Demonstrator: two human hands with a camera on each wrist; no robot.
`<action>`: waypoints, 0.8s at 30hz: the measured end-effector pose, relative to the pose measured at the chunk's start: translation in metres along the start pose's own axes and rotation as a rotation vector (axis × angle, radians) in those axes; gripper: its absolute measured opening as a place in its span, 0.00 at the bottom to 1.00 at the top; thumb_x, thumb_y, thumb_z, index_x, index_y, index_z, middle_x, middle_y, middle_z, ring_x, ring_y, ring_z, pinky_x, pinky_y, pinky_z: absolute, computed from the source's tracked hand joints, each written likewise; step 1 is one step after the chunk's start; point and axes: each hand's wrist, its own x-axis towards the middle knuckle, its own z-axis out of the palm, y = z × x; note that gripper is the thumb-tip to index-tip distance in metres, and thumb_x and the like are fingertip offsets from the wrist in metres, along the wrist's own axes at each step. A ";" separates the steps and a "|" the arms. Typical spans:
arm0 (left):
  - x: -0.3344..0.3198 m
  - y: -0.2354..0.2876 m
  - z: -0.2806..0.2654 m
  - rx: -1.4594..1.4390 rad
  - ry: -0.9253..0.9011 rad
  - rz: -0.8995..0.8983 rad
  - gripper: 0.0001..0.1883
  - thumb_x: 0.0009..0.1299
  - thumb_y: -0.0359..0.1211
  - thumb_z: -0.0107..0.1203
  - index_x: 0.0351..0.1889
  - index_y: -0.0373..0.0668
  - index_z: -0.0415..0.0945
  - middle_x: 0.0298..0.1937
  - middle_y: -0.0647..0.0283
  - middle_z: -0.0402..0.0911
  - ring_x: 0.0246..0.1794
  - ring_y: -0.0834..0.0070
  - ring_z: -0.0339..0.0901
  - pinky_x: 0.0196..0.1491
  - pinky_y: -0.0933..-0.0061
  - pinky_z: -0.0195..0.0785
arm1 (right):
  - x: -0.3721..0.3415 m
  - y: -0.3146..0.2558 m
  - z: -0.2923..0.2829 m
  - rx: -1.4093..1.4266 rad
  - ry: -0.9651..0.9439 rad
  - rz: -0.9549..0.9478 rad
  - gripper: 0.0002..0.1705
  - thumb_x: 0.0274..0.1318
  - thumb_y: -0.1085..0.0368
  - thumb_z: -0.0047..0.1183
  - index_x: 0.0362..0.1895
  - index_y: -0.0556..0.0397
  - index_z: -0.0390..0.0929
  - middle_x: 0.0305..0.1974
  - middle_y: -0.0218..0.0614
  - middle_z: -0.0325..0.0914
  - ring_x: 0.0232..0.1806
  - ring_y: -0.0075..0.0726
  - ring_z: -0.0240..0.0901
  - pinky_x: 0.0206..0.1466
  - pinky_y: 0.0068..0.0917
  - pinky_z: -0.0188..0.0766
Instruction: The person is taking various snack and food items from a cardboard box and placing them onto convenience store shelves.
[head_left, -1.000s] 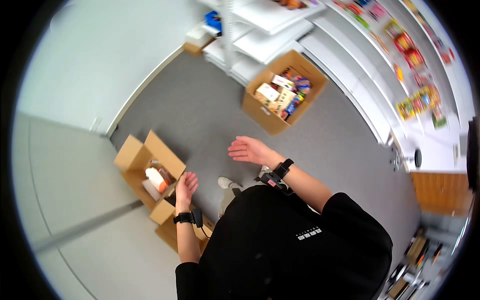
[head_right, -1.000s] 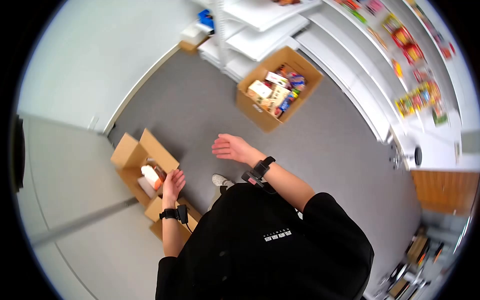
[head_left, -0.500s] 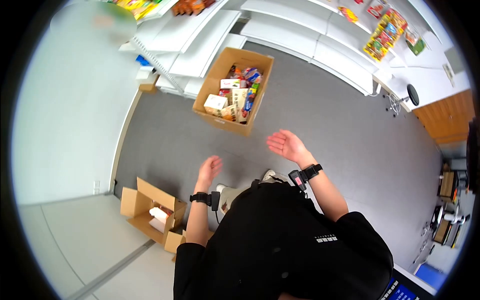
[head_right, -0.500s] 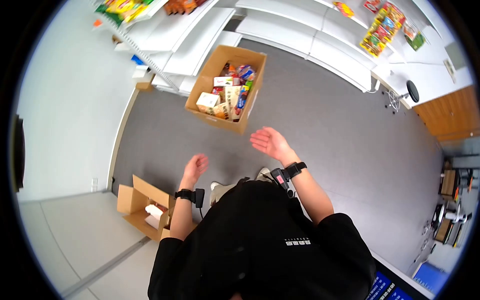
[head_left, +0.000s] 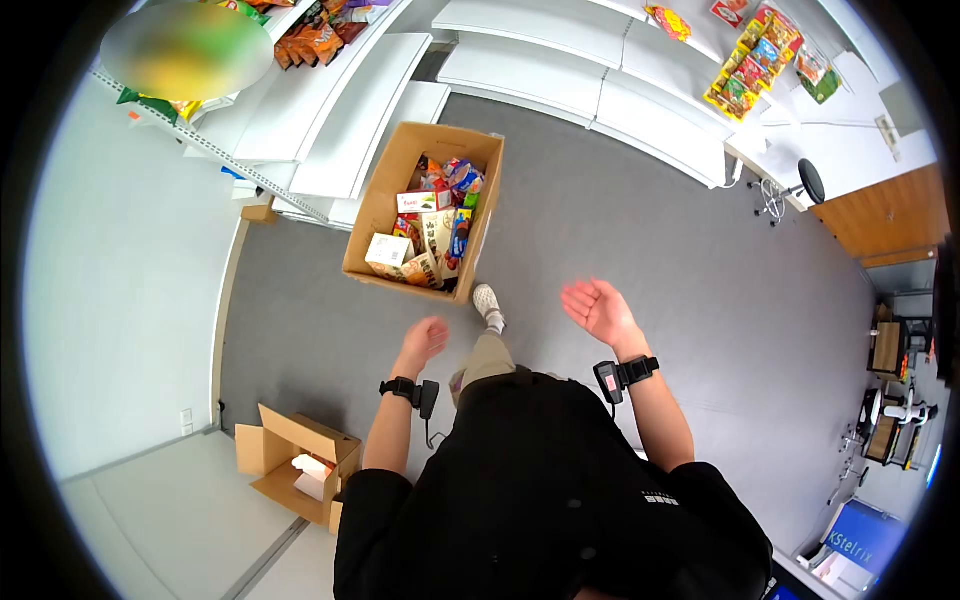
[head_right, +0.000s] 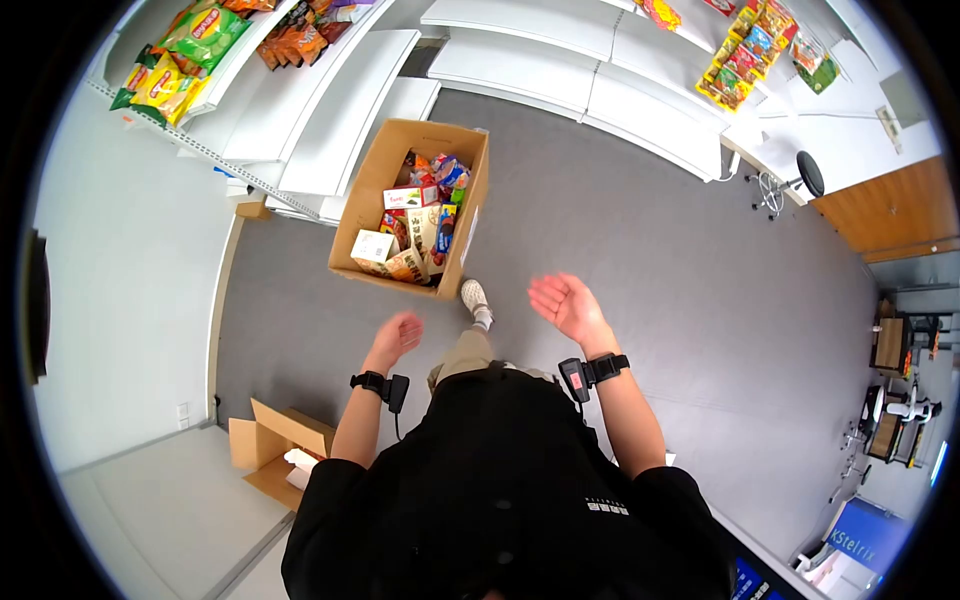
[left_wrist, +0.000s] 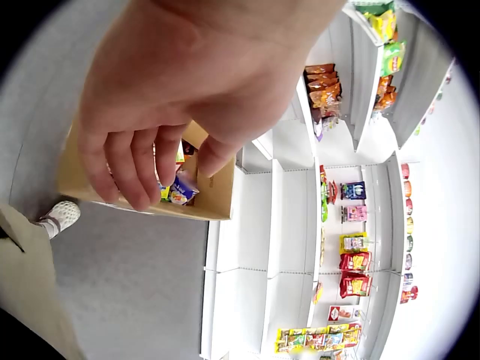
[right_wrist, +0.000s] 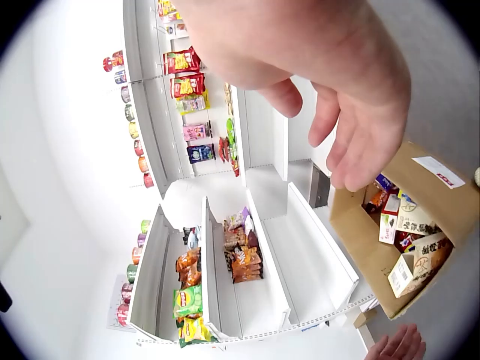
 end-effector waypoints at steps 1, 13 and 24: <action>0.016 0.005 -0.001 -0.022 0.011 -0.022 0.19 0.68 0.45 0.49 0.50 0.44 0.71 0.48 0.62 0.78 0.48 0.69 0.75 0.51 0.65 0.67 | 0.011 -0.012 0.005 -0.012 -0.001 -0.008 0.17 0.64 0.56 0.40 0.41 0.57 0.73 0.46 0.47 0.78 0.50 0.50 0.74 0.57 0.43 0.70; 0.156 0.127 0.026 0.021 0.085 -0.102 0.14 0.66 0.46 0.51 0.40 0.47 0.75 0.38 0.65 0.81 0.36 0.73 0.78 0.40 0.67 0.69 | 0.130 -0.146 0.084 0.011 0.007 -0.045 0.17 0.64 0.56 0.41 0.38 0.57 0.73 0.45 0.46 0.77 0.51 0.49 0.72 0.60 0.43 0.66; 0.261 0.187 0.037 -0.108 0.271 -0.170 0.15 0.65 0.44 0.50 0.43 0.47 0.72 0.39 0.68 0.78 0.39 0.74 0.75 0.45 0.64 0.65 | 0.256 -0.242 0.136 -0.058 0.142 0.118 0.18 0.63 0.57 0.44 0.45 0.60 0.70 0.53 0.50 0.71 0.57 0.52 0.66 0.63 0.46 0.63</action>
